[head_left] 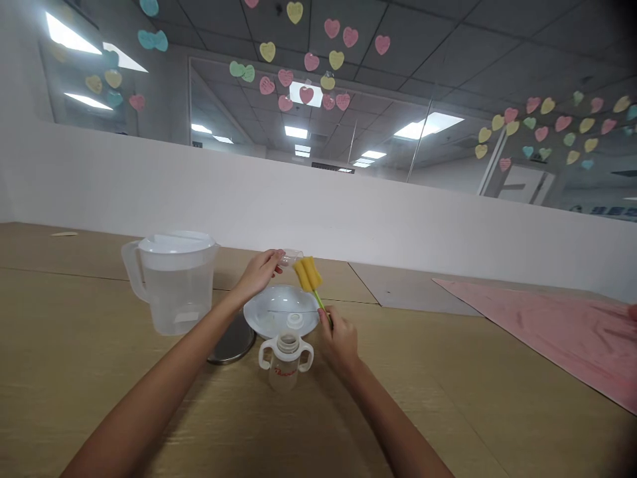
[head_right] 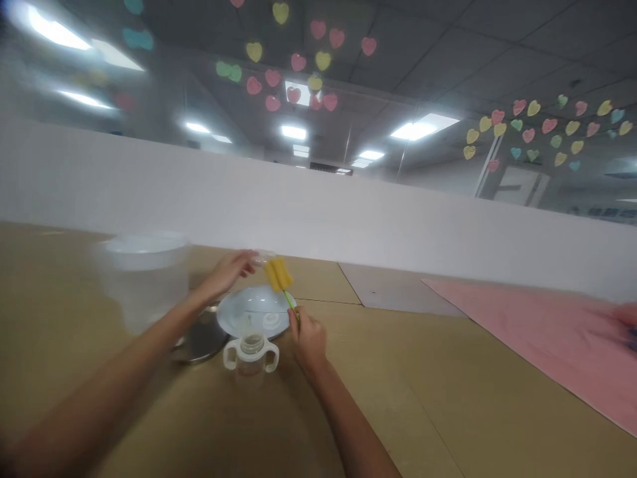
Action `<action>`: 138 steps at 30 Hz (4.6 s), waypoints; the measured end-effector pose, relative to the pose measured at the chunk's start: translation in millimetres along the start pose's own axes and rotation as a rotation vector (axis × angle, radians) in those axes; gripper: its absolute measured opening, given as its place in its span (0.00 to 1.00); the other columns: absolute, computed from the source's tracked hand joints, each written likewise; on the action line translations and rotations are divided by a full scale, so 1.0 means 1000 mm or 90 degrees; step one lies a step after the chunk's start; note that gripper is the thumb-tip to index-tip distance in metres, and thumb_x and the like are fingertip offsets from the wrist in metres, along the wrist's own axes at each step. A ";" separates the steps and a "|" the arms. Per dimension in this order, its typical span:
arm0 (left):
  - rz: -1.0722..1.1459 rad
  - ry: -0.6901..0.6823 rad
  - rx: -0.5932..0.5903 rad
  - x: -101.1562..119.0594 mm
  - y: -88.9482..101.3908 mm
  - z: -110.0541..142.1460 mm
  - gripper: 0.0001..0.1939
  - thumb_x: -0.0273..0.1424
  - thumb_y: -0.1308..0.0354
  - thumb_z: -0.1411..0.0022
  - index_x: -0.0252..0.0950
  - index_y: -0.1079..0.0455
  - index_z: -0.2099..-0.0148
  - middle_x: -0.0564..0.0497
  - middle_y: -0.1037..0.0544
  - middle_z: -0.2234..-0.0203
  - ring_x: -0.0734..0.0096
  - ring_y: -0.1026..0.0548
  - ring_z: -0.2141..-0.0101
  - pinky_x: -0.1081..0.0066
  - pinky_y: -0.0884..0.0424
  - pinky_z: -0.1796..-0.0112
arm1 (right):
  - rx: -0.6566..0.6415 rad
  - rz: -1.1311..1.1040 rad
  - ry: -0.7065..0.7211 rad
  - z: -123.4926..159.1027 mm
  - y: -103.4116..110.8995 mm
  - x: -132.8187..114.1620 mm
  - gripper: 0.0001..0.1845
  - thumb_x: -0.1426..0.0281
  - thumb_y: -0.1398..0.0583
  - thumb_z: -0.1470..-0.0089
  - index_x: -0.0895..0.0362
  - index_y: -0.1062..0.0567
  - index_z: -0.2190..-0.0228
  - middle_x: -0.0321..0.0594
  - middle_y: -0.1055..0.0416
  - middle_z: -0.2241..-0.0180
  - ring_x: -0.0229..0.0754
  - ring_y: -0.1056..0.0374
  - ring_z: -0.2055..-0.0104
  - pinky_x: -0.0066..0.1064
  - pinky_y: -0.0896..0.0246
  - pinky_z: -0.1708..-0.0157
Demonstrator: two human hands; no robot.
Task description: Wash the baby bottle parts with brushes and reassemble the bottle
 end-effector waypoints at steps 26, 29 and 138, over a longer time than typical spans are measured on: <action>-0.197 0.022 -0.139 0.033 -0.005 0.026 0.27 0.51 0.55 0.44 0.33 0.31 0.76 0.51 0.30 0.86 0.74 0.35 0.84 0.74 0.43 0.80 | 0.152 0.215 0.307 0.004 0.032 -0.033 0.09 0.65 0.43 0.46 0.53 0.23 0.68 0.34 0.35 0.86 0.33 0.43 0.81 0.30 0.55 0.77; -0.221 -0.008 -0.142 0.035 -0.005 0.025 0.27 0.51 0.54 0.44 0.34 0.30 0.78 0.51 0.29 0.85 0.72 0.33 0.82 0.73 0.42 0.78 | 0.143 0.205 0.307 0.002 0.033 -0.031 0.10 0.65 0.43 0.46 0.53 0.23 0.68 0.34 0.36 0.87 0.33 0.42 0.81 0.30 0.56 0.78; -0.607 0.201 -0.390 -0.072 0.009 0.027 0.22 0.22 0.35 0.73 0.35 0.25 0.68 0.41 0.22 0.67 0.53 0.26 0.67 0.66 0.32 0.68 | 0.126 0.113 0.262 0.001 0.023 -0.037 0.20 0.66 0.50 0.41 0.59 0.26 0.78 0.34 0.39 0.88 0.30 0.46 0.85 0.26 0.58 0.80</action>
Point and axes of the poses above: each hand's wrist, its own z-axis away from the middle knuckle, its own y-axis out of the back of the hand, x = y × z, the point moved 9 cm from there along -z, towards the middle knuckle
